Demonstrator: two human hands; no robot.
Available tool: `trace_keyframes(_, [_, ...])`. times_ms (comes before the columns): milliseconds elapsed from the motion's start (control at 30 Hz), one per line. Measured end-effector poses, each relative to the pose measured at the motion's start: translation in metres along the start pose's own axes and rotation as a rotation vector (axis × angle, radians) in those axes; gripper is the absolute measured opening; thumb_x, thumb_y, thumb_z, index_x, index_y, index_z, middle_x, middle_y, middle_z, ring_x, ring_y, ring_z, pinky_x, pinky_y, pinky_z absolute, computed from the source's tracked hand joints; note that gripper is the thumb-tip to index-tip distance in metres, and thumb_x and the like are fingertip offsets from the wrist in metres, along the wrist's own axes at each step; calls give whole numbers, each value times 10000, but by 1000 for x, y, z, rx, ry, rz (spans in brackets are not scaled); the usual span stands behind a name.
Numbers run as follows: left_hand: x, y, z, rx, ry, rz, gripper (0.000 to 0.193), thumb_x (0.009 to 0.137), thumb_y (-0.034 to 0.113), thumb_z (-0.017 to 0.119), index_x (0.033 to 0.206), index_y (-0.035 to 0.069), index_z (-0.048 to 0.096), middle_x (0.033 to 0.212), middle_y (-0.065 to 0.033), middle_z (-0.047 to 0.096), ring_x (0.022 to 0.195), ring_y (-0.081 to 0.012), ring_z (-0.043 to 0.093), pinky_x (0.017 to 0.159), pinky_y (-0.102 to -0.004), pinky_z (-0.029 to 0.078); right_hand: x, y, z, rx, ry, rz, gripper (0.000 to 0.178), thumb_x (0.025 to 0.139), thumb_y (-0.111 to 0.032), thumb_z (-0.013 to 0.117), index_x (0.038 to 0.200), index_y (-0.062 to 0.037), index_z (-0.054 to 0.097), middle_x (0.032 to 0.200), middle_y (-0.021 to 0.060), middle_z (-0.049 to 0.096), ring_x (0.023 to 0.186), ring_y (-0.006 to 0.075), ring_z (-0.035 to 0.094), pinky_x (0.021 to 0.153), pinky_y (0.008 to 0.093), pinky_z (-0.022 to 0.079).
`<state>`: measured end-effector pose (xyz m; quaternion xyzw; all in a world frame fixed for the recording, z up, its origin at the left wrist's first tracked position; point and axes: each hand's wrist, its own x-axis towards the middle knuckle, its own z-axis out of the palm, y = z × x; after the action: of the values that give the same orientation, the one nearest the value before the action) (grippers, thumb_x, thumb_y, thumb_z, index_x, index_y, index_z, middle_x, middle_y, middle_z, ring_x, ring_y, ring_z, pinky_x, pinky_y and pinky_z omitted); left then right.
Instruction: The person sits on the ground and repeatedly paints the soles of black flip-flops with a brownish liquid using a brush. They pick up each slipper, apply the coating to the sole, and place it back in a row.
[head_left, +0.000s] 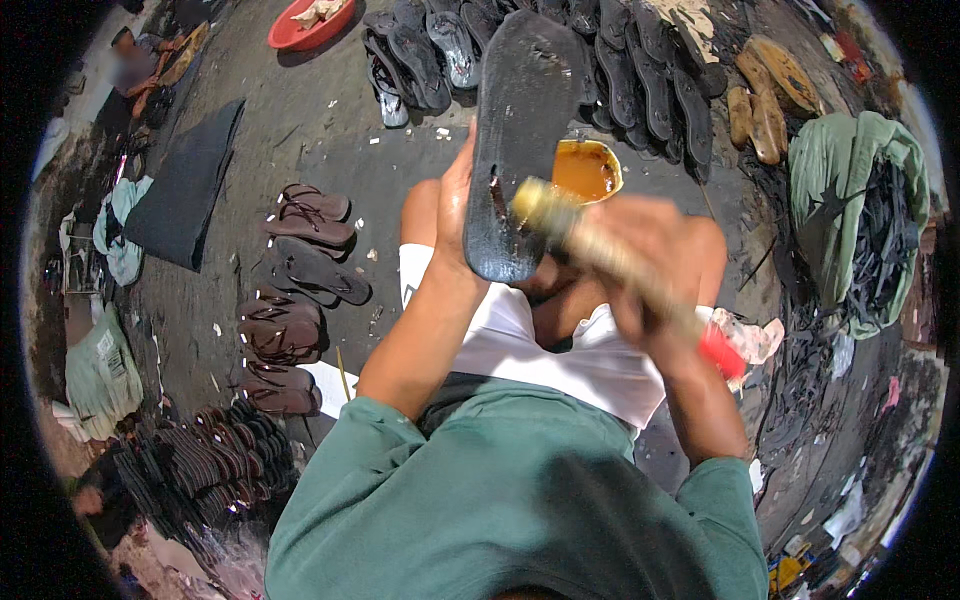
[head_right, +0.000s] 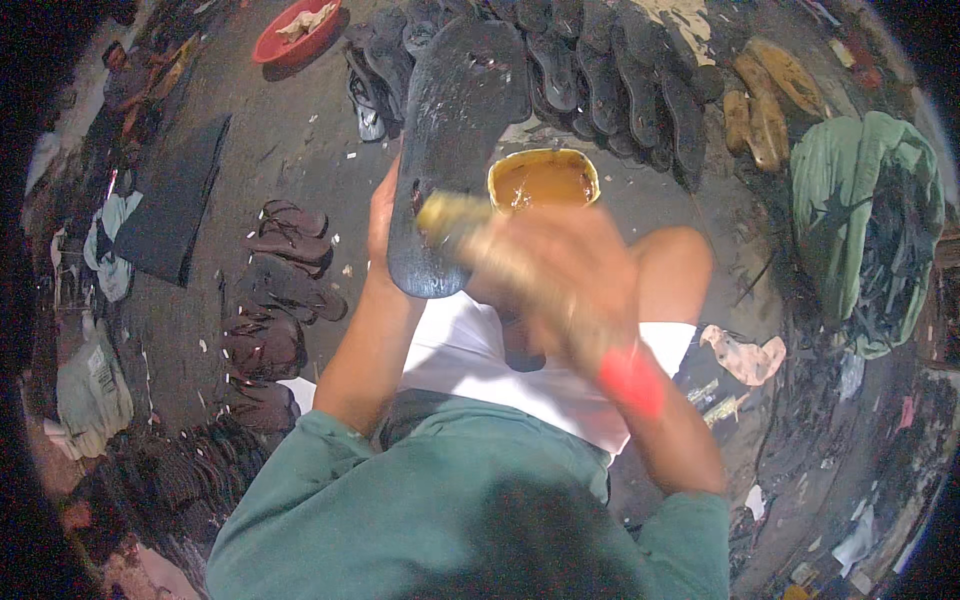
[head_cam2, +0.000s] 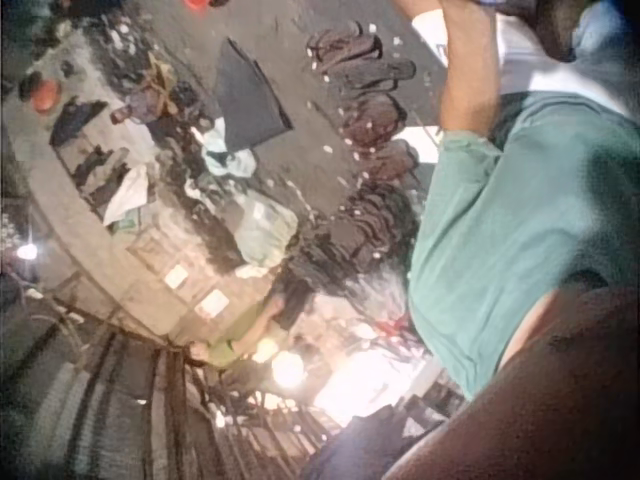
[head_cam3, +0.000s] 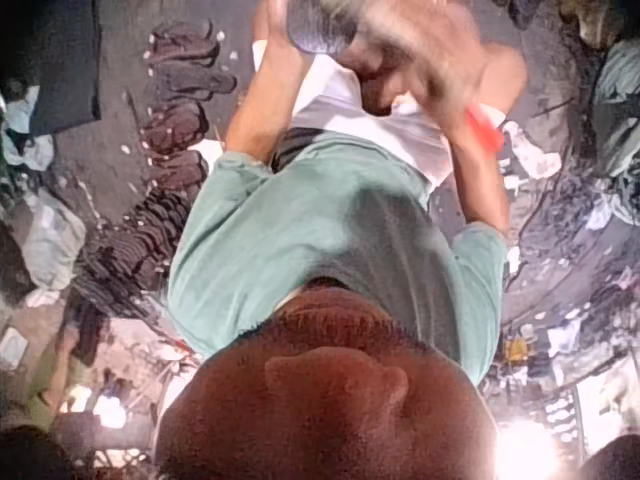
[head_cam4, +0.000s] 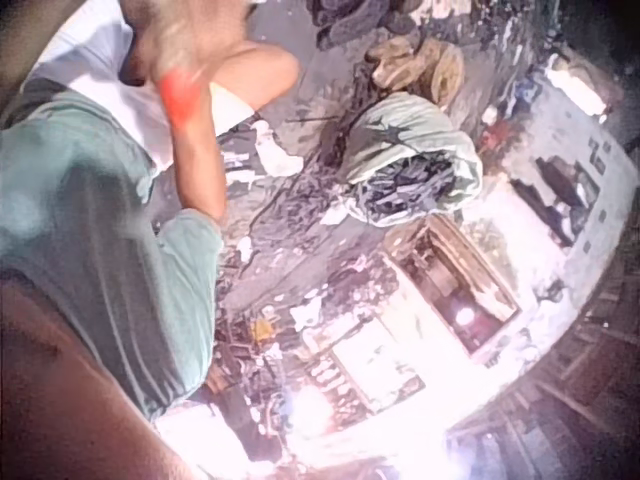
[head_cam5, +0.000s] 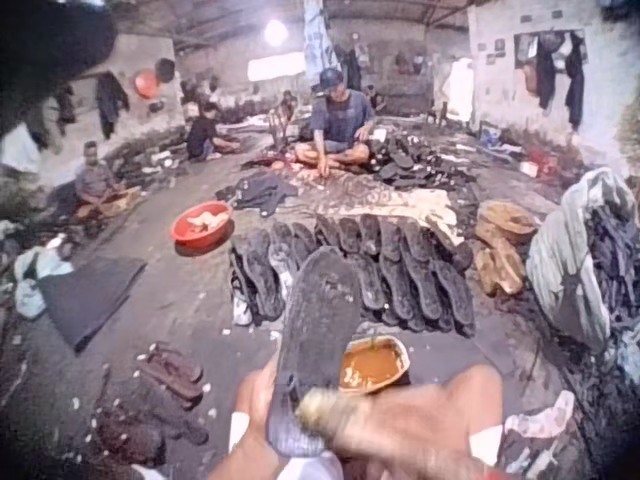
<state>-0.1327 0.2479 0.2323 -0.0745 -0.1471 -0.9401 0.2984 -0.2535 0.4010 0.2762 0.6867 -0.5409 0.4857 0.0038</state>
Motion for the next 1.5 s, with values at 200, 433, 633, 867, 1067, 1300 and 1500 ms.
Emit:
trace_keyframes(200, [-4,19,-22,94,256,133,437,1036,346,390,1243,9,576,1144,-156,668,966,-253,685,844,-405,576,-30,-10,30,68,-243,-57,309,738,-104,709,1041,-50,688,1015,95,670,899,245,652,773,375,532])
trace_keyframes(433, [-6,105,-93,250,493,452,441,1016,380,397,1231,42,580,1147,-161,659,991,-326,651,931,-510,507,-8,7,-4,195,198,487,175,928,-42,577,1089,29,584,1086,70,585,969,145,539,884,283,433])
trace_keyframes(633, [-77,187,-217,161,866,557,551,1002,485,309,1313,88,528,1291,-134,587,1175,-365,541,1019,-685,310,0,42,9,273,257,700,316,936,-190,644,1126,58,594,1031,39,606,916,129,550,853,265,442])
trace_keyframes(867, [-146,156,-200,191,1413,463,275,796,56,494,1057,-22,535,1080,-123,608,1042,-269,589,1019,-479,472,-4,96,35,356,380,1026,360,926,-255,654,1130,38,618,1031,81,632,980,165,560,908,295,425])
trace_keyframes(1067, [-35,141,-160,485,1152,436,254,904,38,466,1156,17,493,1121,-112,594,1040,-224,600,1004,-448,493,-4,141,66,471,483,1126,419,897,-286,693,1130,53,615,1085,115,632,1010,199,565,939,322,412])
trace_keyframes(1300, [280,142,-225,398,772,476,162,855,16,514,1017,16,516,972,-88,527,945,-211,562,980,-492,502,-3,168,74,518,489,1289,425,900,-217,683,1182,82,574,1118,127,624,1015,189,581,922,312,442])
trace_keyframes(1500, [420,153,-286,553,948,408,234,839,-16,528,1073,-24,539,1039,-108,529,883,-220,540,878,-401,552,-8,176,67,579,550,1292,382,896,-172,662,1179,72,578,1132,129,622,1032,194,572,924,332,439])
